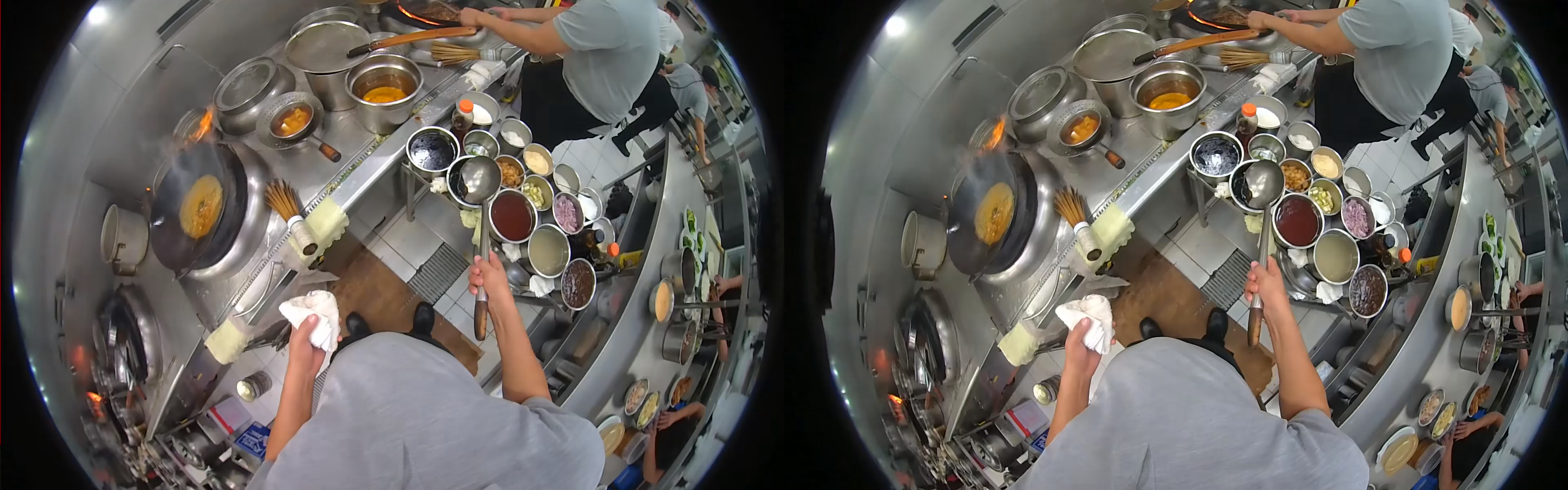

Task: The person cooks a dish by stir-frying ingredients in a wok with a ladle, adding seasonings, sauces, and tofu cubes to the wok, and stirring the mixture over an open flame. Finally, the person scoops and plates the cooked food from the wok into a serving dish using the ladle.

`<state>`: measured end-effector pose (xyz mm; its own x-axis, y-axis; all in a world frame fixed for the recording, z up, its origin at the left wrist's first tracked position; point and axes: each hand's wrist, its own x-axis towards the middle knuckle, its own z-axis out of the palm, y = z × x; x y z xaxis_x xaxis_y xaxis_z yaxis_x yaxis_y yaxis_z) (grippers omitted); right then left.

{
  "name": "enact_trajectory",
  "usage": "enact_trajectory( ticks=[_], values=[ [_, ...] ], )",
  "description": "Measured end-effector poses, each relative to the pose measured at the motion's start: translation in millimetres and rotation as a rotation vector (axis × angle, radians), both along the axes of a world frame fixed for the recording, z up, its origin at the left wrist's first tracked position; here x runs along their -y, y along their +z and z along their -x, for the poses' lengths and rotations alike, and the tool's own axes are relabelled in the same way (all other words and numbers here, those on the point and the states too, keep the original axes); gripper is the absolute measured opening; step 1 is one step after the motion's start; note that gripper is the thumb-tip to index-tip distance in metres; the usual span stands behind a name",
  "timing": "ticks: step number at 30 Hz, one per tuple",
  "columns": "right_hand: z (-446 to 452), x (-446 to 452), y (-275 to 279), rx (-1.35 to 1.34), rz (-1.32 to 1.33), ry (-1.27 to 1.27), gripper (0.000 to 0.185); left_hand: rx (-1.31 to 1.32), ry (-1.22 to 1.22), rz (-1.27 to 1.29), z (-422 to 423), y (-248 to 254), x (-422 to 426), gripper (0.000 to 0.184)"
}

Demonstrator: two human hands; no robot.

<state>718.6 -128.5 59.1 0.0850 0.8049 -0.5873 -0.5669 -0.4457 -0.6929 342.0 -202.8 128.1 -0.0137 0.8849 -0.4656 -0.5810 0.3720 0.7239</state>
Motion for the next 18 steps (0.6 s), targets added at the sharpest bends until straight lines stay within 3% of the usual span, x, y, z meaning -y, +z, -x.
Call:
enact_trajectory(
  ticks=[1,4,5,8,10,13,18],
  values=[
    [-3,3,-5,0.001,0.002,0.0,0.02,0.01,-0.007,0.007,2,-3,2,0.049],
    [-8,9,-9,-0.534,-0.104,-0.075,0.018,0.043,-0.058,0.006,12,-10,3,0.05],
    [0,13,-2,-0.526,-0.113,-0.077,0.018,0.056,-0.091,0.013,18,-12,3,0.051],
    [34,22,33,-0.386,-0.232,-0.052,0.025,0.104,-0.151,0.013,41,-20,4,0.053],
    [77,18,77,0.014,-0.225,0.008,0.041,0.139,-0.16,-0.006,61,-21,5,0.054],
    [154,-11,117,0.221,-0.354,0.259,0.053,0.173,-0.128,0.041,105,-25,16,0.05],
    [357,-76,143,0.234,-0.446,0.754,0.047,0.238,0.007,-0.124,185,-15,49,0.05]
  ],
)
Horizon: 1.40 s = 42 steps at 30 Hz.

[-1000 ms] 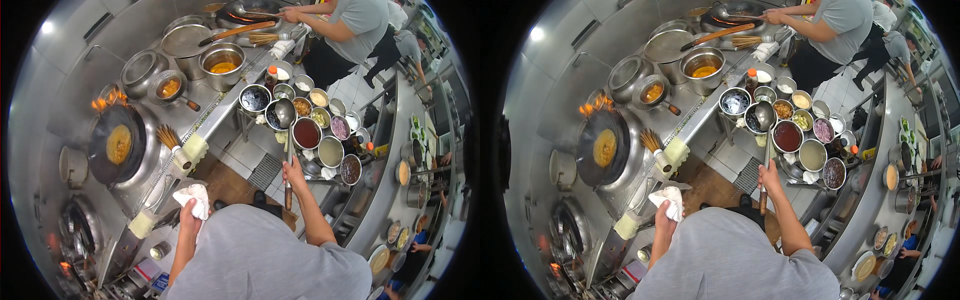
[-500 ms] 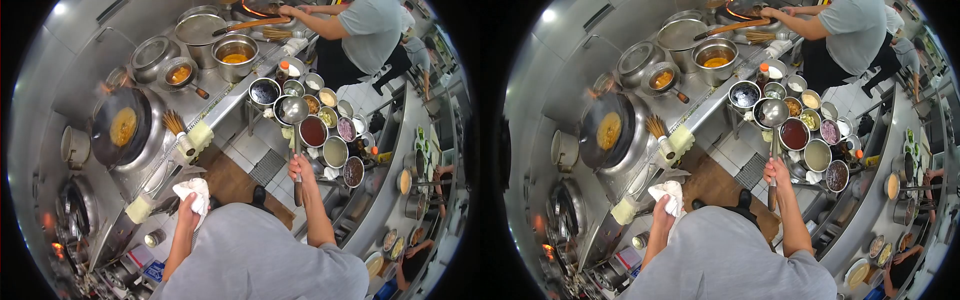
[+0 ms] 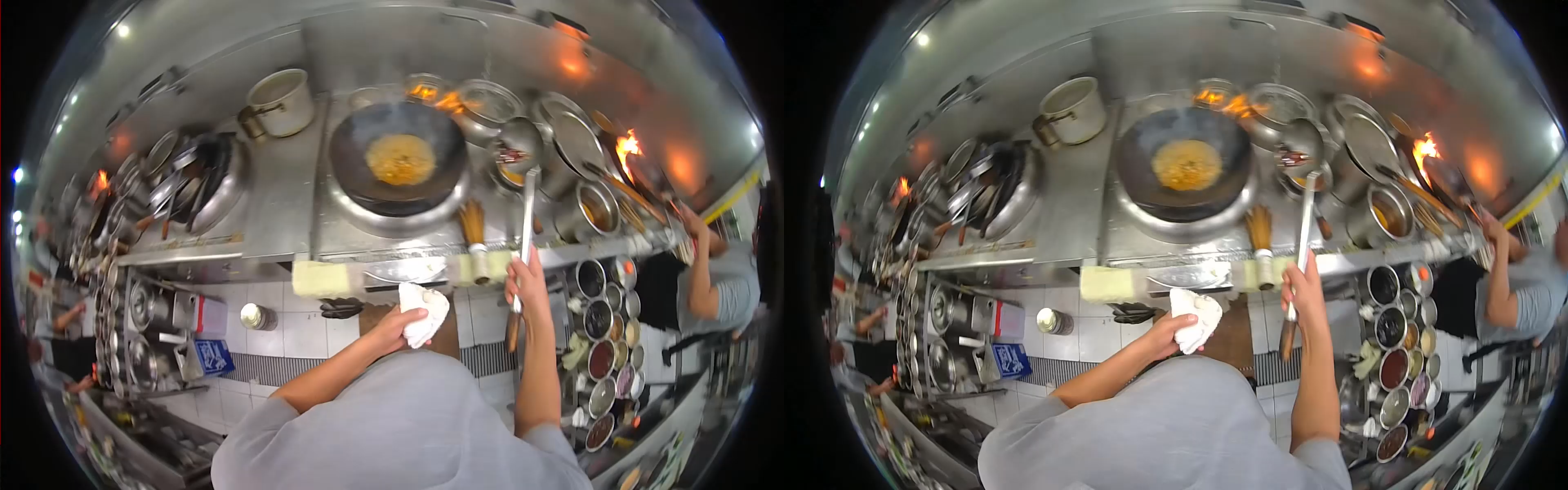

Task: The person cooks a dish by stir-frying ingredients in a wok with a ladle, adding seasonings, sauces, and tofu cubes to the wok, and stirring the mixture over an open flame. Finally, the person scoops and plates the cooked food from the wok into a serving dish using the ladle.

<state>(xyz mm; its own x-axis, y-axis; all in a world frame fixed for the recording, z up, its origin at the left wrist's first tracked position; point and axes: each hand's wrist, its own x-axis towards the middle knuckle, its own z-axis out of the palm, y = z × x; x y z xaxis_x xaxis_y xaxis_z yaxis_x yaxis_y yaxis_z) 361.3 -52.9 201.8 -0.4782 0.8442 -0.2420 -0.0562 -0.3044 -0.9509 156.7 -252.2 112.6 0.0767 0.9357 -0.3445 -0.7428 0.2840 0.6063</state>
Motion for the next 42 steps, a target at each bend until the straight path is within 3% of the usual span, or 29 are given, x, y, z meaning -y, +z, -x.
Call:
enact_trajectory(
  ticks=[3,8,13,16,18,19,21,22,27,28,32,35,36,37,39,40,41,42],
  values=[
    [110,-60,-34,0.135,-0.068,0.324,0.042,0.007,0.095,0.009,45,-5,26,0.055],
    [241,-100,-70,0.448,-0.194,0.38,0.036,-0.031,0.415,-0.005,114,-20,96,0.059],
    [237,-99,-65,0.436,-0.077,0.486,0.034,0.001,0.706,-0.014,159,-42,153,0.053],
    [212,-105,-45,0.672,-0.238,0.505,0.037,-0.051,0.862,-0.06,169,-25,169,0.057],
    [215,-130,-72,0.957,-0.708,0.442,0.048,-0.039,0.891,-0.058,174,-27,170,0.055],
    [226,-139,-94,0.954,-0.708,0.433,0.048,-0.031,0.922,-0.054,177,-27,168,0.054],
    [254,-151,-138,1.057,-0.834,0.255,0.051,-0.028,0.917,-0.043,179,-29,158,0.05],
    [259,-138,-133,0.981,-0.776,0.314,0.057,-0.051,0.899,-0.019,180,-28,152,0.048],
    [232,-49,-40,0.829,-0.535,0.512,0.063,-0.076,0.853,-0.032,185,-31,141,0.049],
    [216,-69,-85,0.765,-0.735,0.482,0.062,-0.077,0.837,-0.07,185,-29,142,0.052],
    [207,-88,-93,1.022,-0.816,0.404,0.062,-0.102,0.779,-0.031,174,-31,128,0.056],
    [200,-98,-93,0.919,-0.987,0.209,0.062,-0.108,0.684,-0.06,162,-31,111,0.057],
    [201,-78,-44,0.709,-0.462,0.24,0.062,-0.109,0.674,-0.066,157,-30,104,0.057],
    [194,-82,-38,0.709,-0.464,0.225,0.062,-0.082,0.629,-0.061,152,-29,96,0.057],
    [164,-87,-32,0.177,-0.032,0.315,0.064,-0.028,0.521,-0.045,136,-28,82,0.057],
    [161,-83,-39,0.587,-0.346,0.154,0.065,0.051,0.466,-0.046,128,-29,73,0.053],
    [144,-94,-83,0.874,-1.005,-0.031,0.066,0.048,0.427,-0.053,118,-29,65,0.053],
    [125,-105,-110,0.664,-1.224,-0.182,0.065,0.017,0.413,-0.021,107,-31,58,0.052]
  ],
)
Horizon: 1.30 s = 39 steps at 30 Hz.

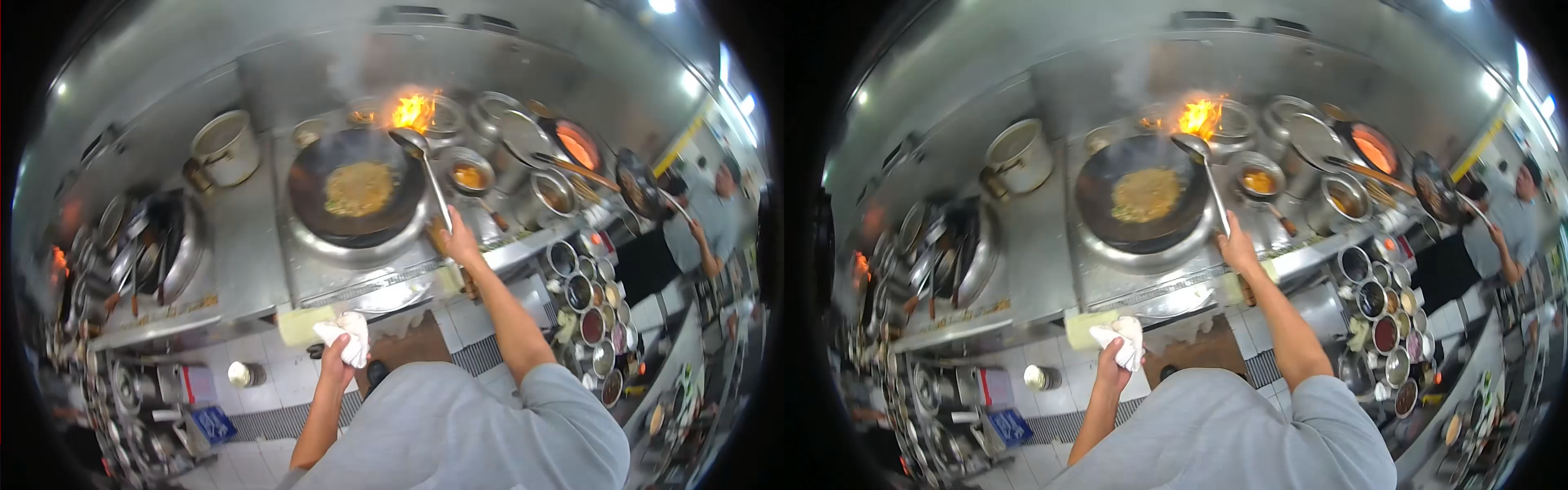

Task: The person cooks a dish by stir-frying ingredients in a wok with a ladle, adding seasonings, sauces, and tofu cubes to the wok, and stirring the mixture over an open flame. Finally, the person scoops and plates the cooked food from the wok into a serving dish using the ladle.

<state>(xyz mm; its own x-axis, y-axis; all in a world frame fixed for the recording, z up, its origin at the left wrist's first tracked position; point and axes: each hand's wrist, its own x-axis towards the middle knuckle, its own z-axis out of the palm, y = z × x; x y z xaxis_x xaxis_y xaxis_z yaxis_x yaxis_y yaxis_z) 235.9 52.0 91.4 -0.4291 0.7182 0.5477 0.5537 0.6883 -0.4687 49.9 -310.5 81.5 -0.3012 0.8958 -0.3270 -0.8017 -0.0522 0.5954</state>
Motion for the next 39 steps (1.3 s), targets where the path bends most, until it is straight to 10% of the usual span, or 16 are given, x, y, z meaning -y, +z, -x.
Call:
enact_trajectory(
  ticks=[1,3,8,13,21,27,39],
  values=[
    [-23,-9,-10,-0.184,-0.25,0.057,0.065,-0.021,-0.02,0.03,-13,-2,-12,0.051],
    [-84,36,37,-0.504,0.857,-0.029,0.064,-0.064,-0.087,0.009,-37,-1,-27,0.048],
    [-244,80,57,-1.043,0.938,-0.145,0.048,-0.086,-0.19,0.03,-97,12,-57,0.046],
    [-384,104,24,-0.75,0.904,-0.616,0.049,-0.116,-0.257,0.075,-147,29,-69,0.048],
    [-455,91,-22,-0.519,1.094,-0.529,0.053,-0.222,-0.434,0.079,-204,33,-86,0.052],
    [-464,80,-99,-0.199,0.704,-0.712,0.062,-0.26,-0.388,0.1,-231,37,-84,0.053],
    [-450,92,-35,-0.979,1.194,-0.459,0.048,-0.238,-0.359,0.15,-237,46,-80,0.057]
  ],
)
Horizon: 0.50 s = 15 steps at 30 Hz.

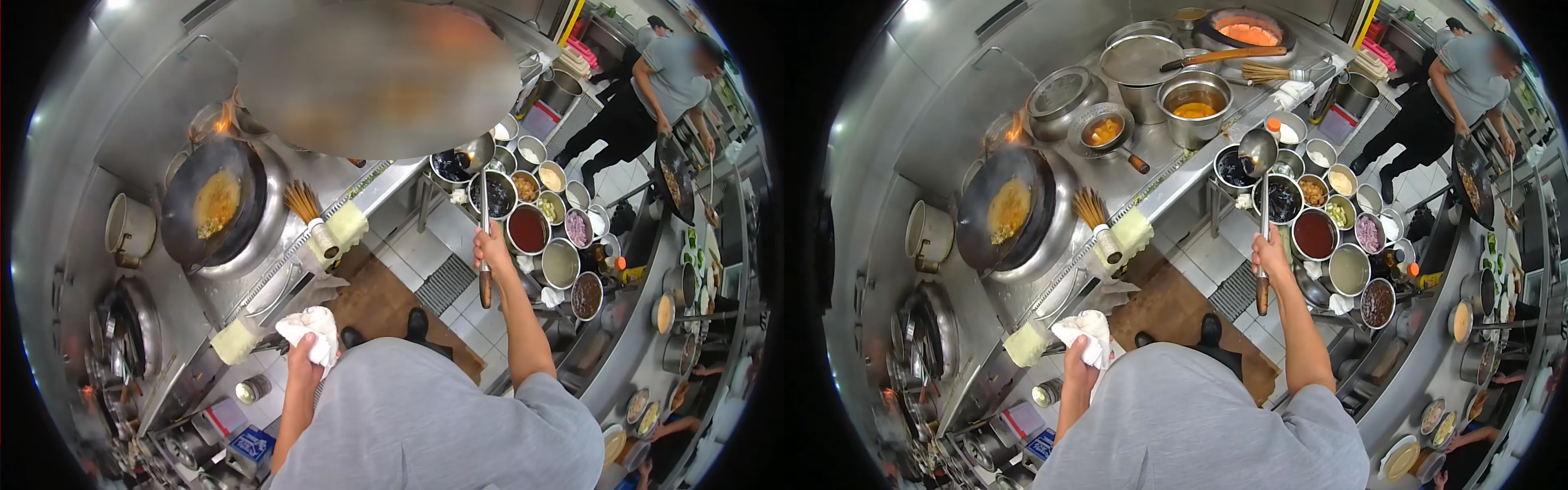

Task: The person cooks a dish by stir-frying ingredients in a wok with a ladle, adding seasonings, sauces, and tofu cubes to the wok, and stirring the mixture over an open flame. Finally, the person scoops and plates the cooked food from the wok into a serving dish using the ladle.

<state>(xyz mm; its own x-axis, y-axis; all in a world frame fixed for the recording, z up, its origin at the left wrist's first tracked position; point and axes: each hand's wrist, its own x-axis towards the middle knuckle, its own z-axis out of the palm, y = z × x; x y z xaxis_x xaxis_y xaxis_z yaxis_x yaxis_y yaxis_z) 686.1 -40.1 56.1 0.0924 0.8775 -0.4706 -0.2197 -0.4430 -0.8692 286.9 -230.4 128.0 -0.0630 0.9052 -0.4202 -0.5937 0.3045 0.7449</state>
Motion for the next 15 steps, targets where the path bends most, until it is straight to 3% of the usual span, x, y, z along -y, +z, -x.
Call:
enact_trajectory(
  ticks=[10,15],
  values=[
    [11,5,26,0.035,-0.208,-0.049,0.046,0.057,-0.084,-0.031,17,-4,4,0.057],
    [78,6,69,-0.113,-0.273,0.104,0.042,0.076,-0.014,0.001,58,-9,7,0.053]
  ],
)
